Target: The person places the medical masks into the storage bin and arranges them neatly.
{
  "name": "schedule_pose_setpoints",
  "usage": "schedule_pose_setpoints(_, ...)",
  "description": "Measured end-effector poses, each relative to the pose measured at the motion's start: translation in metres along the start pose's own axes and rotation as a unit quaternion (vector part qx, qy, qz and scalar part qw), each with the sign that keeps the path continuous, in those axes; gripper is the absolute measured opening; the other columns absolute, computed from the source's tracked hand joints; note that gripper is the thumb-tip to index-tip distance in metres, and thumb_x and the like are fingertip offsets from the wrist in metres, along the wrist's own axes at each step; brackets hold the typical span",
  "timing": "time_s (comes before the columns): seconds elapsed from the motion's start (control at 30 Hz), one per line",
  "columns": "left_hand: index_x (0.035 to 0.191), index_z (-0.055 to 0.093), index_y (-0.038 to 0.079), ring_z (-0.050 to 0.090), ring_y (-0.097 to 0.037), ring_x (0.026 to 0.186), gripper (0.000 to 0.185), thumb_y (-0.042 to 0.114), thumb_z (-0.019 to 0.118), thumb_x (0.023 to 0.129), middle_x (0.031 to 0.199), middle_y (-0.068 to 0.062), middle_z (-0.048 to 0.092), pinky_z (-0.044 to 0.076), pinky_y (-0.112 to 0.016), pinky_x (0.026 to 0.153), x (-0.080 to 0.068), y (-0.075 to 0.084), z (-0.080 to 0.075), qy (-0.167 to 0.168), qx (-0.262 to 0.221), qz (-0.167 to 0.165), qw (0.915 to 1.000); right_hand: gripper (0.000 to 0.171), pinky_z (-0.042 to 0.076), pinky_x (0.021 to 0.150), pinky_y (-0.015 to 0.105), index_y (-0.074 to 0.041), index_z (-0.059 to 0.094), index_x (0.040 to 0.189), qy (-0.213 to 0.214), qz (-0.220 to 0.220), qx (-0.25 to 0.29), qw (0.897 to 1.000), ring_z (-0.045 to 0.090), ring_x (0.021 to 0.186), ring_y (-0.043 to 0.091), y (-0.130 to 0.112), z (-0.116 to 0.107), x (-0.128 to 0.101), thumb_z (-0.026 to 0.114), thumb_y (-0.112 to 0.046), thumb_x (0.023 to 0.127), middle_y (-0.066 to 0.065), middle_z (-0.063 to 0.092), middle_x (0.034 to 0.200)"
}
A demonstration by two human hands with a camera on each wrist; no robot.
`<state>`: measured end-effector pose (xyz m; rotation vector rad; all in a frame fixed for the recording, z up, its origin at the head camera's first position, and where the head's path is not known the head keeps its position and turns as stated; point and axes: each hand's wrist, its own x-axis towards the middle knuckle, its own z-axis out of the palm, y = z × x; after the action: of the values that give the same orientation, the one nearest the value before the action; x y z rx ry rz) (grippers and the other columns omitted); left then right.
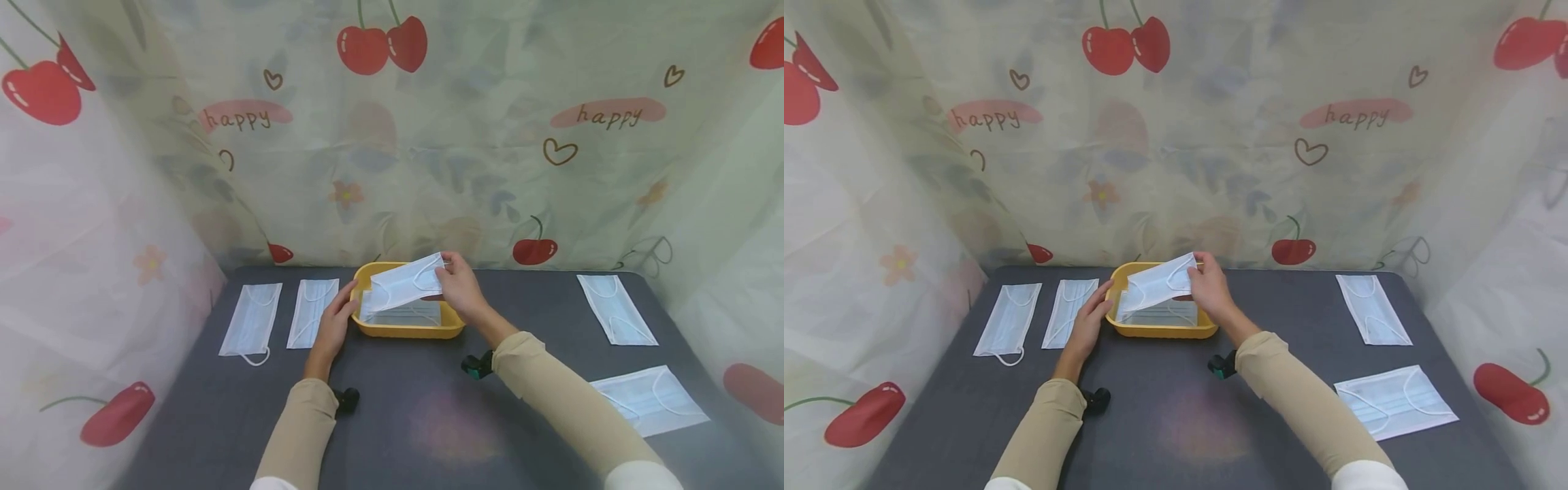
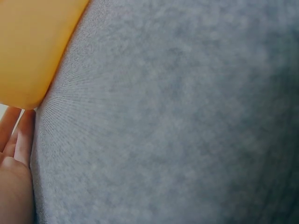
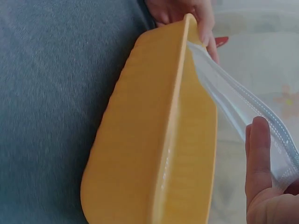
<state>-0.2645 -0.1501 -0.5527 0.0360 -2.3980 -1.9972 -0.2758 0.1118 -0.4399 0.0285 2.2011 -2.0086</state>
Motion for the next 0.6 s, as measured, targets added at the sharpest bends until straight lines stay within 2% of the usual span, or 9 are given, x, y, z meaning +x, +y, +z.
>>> schedule_pose_setpoints(0.23, 0.153, 0.047, 0.031, 0.031, -0.023, 0.156, 0.046, 0.029, 0.050, 0.107, 0.164, 0.001, 0.040, 0.021, -0.047, 0.130, 0.002, 0.003, -0.004, -0.022, -0.016, -0.022, 0.9994, 0.043, 0.055, 0.094, 0.061, -0.005, 0.034, 0.152, 0.001, 0.007, -0.003, 1.000, 0.070, 0.098, 0.030, 0.004, 0.013, 0.001, 0.038, -0.010, 0.109, 0.028, 0.053, 0.136)
schedule_pose_setpoints(0.47, 0.154, 0.046, 0.020, 0.034, -0.027, 0.154, 0.048, 0.022, 0.050, 0.107, 0.163, -0.006, 0.041, 0.025, -0.049, 0.128, -0.013, 0.033, -0.009, -0.033, 0.000, -0.025, 0.9991, 0.043, 0.055, 0.095, 0.062, -0.005, 0.036, 0.151, 0.003, 0.017, 0.001, 1.000, 0.069, 0.098, 0.030, 0.010, 0.022, 0.004, 0.040, -0.009, 0.109, 0.028, 0.055, 0.136)
schedule_pose_setpoints(0.6, 0.155, 0.045, 0.019, 0.034, -0.028, 0.154, 0.048, 0.021, 0.049, 0.107, 0.164, -0.007, 0.041, 0.024, -0.050, 0.128, -0.017, 0.038, -0.009, -0.035, 0.002, -0.023, 0.9991, 0.042, 0.056, 0.094, 0.061, -0.006, 0.036, 0.150, 0.002, 0.014, -0.007, 1.000, 0.069, 0.098, 0.030, 0.015, 0.026, 0.005, 0.040, -0.010, 0.109, 0.027, 0.056, 0.135)
